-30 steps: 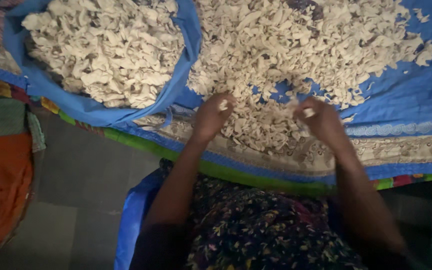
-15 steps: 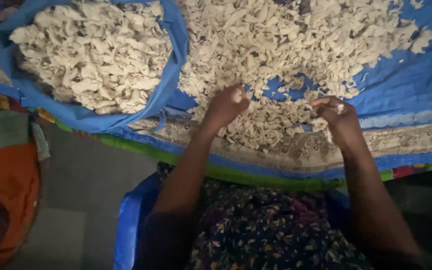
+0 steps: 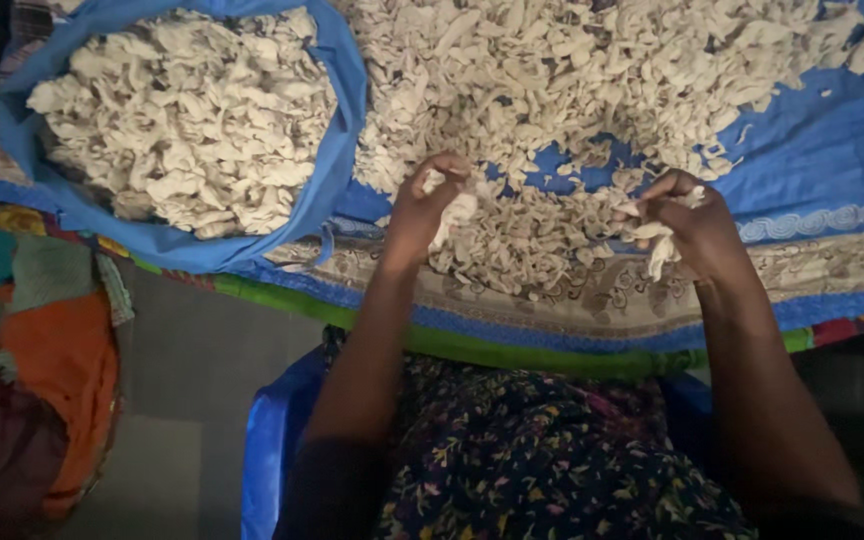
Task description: The person sorts through a large quantity of dried white food items on a blue cloth, picking up handfuls and placing some into a blue bag while spreading others out.
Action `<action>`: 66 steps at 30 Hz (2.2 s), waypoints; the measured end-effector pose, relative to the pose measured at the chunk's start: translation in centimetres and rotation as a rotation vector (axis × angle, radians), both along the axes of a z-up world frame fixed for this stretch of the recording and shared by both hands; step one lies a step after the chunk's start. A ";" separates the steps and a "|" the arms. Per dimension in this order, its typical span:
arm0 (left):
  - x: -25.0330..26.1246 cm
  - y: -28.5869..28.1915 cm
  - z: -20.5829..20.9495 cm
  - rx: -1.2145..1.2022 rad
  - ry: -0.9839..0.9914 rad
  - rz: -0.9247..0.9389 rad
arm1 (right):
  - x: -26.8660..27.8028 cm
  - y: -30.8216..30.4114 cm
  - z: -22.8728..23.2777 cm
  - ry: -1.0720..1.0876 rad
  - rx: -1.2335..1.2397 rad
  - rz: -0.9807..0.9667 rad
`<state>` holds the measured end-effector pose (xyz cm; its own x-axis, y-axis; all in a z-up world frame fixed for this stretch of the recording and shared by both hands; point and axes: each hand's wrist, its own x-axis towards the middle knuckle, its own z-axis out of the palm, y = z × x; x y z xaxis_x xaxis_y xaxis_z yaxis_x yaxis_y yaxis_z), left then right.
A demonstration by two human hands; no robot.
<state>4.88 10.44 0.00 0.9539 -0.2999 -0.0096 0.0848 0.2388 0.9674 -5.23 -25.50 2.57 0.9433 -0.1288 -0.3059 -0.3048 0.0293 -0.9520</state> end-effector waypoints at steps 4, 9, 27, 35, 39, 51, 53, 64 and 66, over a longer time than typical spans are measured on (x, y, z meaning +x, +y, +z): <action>-1.0 1.3 4.0 0.737 -0.075 -0.074 | 0.0 0.9 0.4 -0.055 0.069 -0.001; -3.0 1.3 4.8 1.344 -0.328 -0.446 | 0.1 1.9 2.0 -0.012 0.060 -0.002; -2.8 -3.4 -5.9 0.218 0.236 -0.092 | -0.7 5.6 5.3 0.044 0.035 0.033; -3.4 -6.3 -5.2 -0.044 0.188 -0.096 | -0.1 5.5 2.2 0.079 0.262 -0.049; -3.3 -4.0 -2.3 -0.141 0.440 0.099 | -0.4 4.8 2.3 -0.026 0.112 -0.131; -0.9 5.5 -2.8 -0.418 0.241 0.459 | -0.1 7.0 3.0 0.220 -0.164 0.007; -0.8 6.5 -2.6 -0.441 0.259 0.498 | -0.2 8.7 2.0 0.265 -0.236 0.129; -0.7 9.6 -6.0 -0.233 0.290 0.630 | 2.7 10.5 -2.6 0.234 -0.782 0.532; -0.9 10.2 -6.2 -0.247 0.423 0.595 | 4.5 10.8 -3.7 0.107 -0.858 0.603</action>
<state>4.01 20.59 -6.20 0.8853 0.2212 -0.4089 0.2257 0.5645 0.7940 -0.70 -14.72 -1.14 0.8966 0.1398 -0.4202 -0.1287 -0.8257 -0.5492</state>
